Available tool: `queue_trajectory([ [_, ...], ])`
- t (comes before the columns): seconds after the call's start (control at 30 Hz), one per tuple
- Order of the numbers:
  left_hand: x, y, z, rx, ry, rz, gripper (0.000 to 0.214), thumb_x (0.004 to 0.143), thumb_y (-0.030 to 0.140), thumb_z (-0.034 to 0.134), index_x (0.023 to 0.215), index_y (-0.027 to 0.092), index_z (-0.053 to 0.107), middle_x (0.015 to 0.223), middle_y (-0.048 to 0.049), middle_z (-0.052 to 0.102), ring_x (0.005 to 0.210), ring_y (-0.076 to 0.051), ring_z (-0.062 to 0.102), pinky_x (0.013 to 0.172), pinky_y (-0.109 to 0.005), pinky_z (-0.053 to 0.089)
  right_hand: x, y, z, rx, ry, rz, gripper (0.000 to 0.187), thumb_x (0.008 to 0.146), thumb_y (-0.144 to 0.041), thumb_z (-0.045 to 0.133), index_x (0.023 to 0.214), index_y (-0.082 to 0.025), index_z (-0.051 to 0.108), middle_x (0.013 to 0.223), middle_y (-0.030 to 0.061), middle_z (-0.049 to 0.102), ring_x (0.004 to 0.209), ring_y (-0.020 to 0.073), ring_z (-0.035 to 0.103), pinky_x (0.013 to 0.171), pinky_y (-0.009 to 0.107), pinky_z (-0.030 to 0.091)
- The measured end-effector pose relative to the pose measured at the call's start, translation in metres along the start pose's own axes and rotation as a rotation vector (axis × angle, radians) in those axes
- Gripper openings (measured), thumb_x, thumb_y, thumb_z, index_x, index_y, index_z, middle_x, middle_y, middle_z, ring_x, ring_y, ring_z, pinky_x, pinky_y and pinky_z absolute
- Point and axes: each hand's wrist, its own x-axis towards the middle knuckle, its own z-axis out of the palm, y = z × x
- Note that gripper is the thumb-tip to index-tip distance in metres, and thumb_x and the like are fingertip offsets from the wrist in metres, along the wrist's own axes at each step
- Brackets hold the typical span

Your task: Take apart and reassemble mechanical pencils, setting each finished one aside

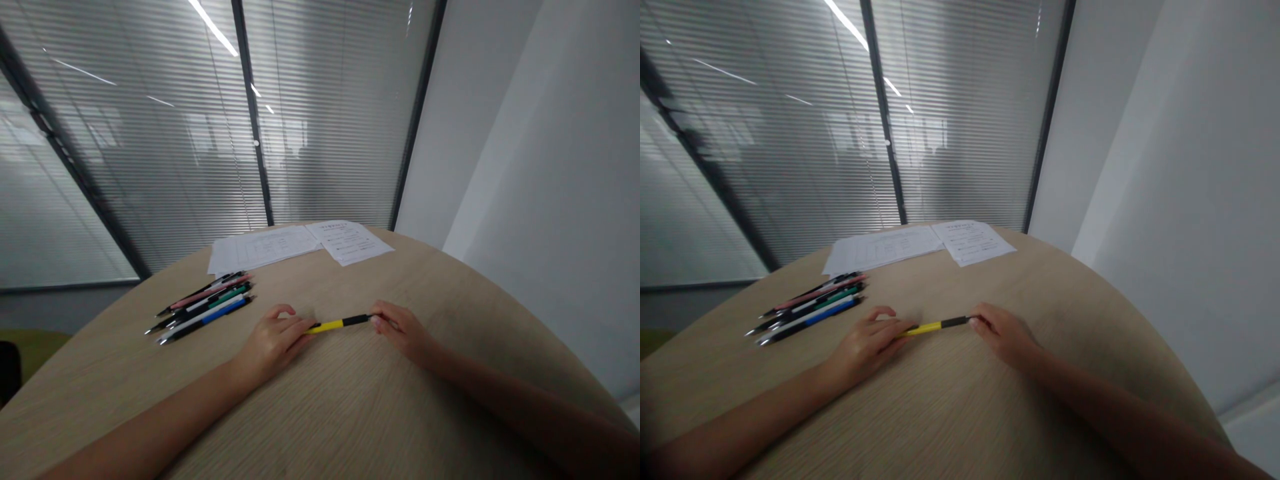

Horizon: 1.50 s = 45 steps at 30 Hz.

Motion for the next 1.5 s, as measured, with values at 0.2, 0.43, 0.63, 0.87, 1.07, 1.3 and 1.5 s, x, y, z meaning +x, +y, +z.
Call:
queue_trajectory([
  [0.2, -0.002, -0.002, 0.002, -0.049, -0.037, -0.027, 0.017, 0.088, 0.017, 0.042, 0.097, 0.013, 0.055, 0.074, -0.0041, 0.069, 0.059, -0.012, 0.063, 0.085, -0.04, 0.041, 0.003, -0.001, -0.002, 0.036, 0.008, -0.055, 0.02, 0.083, -0.027, 0.037, 0.065, -0.02, 0.04, 0.067, -0.0007, 0.043, 0.064, 0.0136, 0.043, 0.06, 0.026, 0.034],
  [0.43, -0.004, -0.005, 0.006, -0.193, -0.105, -0.174, 0.019, 0.085, 0.025, 0.049, 0.098, 0.017, 0.059, 0.073, -0.0013, 0.07, 0.056, -0.011, 0.061, 0.092, -0.043, 0.036, 0.004, -0.001, -0.001, 0.045, 0.017, -0.03, 0.021, 0.084, -0.028, 0.036, 0.064, -0.02, 0.038, 0.064, -0.0016, 0.041, 0.061, 0.0131, 0.041, 0.057, 0.026, 0.033],
  [0.63, 0.002, -0.004, 0.005, -0.407, -0.049, -0.521, 0.023, 0.074, 0.035, 0.058, 0.088, 0.019, 0.067, 0.074, -0.0032, 0.07, 0.07, -0.017, 0.061, 0.078, -0.036, 0.046, 0.004, 0.005, 0.002, -0.073, 0.185, 0.0, 0.021, 0.085, -0.029, 0.036, 0.067, -0.02, 0.044, 0.067, 0.0001, 0.046, 0.064, 0.0147, 0.045, 0.059, 0.028, 0.036],
  [0.87, 0.009, 0.015, 0.005, -0.687, -0.088, -0.911, 0.028, 0.071, 0.034, 0.058, 0.092, 0.017, 0.067, 0.063, -0.0013, 0.065, 0.054, -0.014, 0.057, 0.052, -0.024, 0.046, 0.005, 0.013, 0.005, -0.303, 0.31, -0.146, 0.02, 0.087, -0.023, 0.036, 0.091, -0.019, 0.056, 0.089, 0.0076, 0.06, 0.087, 0.0196, 0.053, 0.078, 0.036, 0.042],
  [1.07, 0.006, 0.023, 0.009, -0.405, 0.044, -0.615, 0.02, 0.075, 0.032, 0.058, 0.087, 0.018, 0.069, 0.067, -0.0029, 0.067, 0.065, -0.016, 0.059, 0.066, -0.029, 0.047, -0.001, -0.006, 0.011, -0.665, 0.268, -0.474, 0.033, 0.084, -0.018, 0.04, 0.117, -0.013, 0.047, 0.108, 0.012, 0.059, 0.102, 0.0224, 0.049, 0.089, 0.039, 0.036],
  [1.3, 0.002, 0.028, 0.008, -0.277, 0.038, -0.205, 0.016, 0.084, 0.026, 0.05, 0.093, 0.019, 0.061, 0.072, -0.0013, 0.069, 0.061, -0.013, 0.061, 0.078, -0.034, 0.042, 0.006, -0.028, 0.025, -0.662, 0.092, -0.65, 0.02, 0.084, -0.016, 0.041, 0.098, -0.014, 0.056, 0.088, 0.0087, 0.065, 0.084, 0.0199, 0.057, 0.081, 0.037, 0.039],
  [1.5, 0.001, 0.024, 0.011, -0.294, 0.116, -0.294, 0.011, 0.083, 0.024, 0.05, 0.09, 0.02, 0.057, 0.077, -0.0027, 0.068, 0.067, -0.015, 0.061, 0.075, -0.033, 0.043, 0.015, -0.045, 0.029, -0.399, -0.051, -0.432, 0.027, 0.079, -0.009, 0.041, 0.103, -0.014, 0.052, 0.092, 0.0094, 0.063, 0.083, 0.0194, 0.057, 0.072, 0.032, 0.044],
])
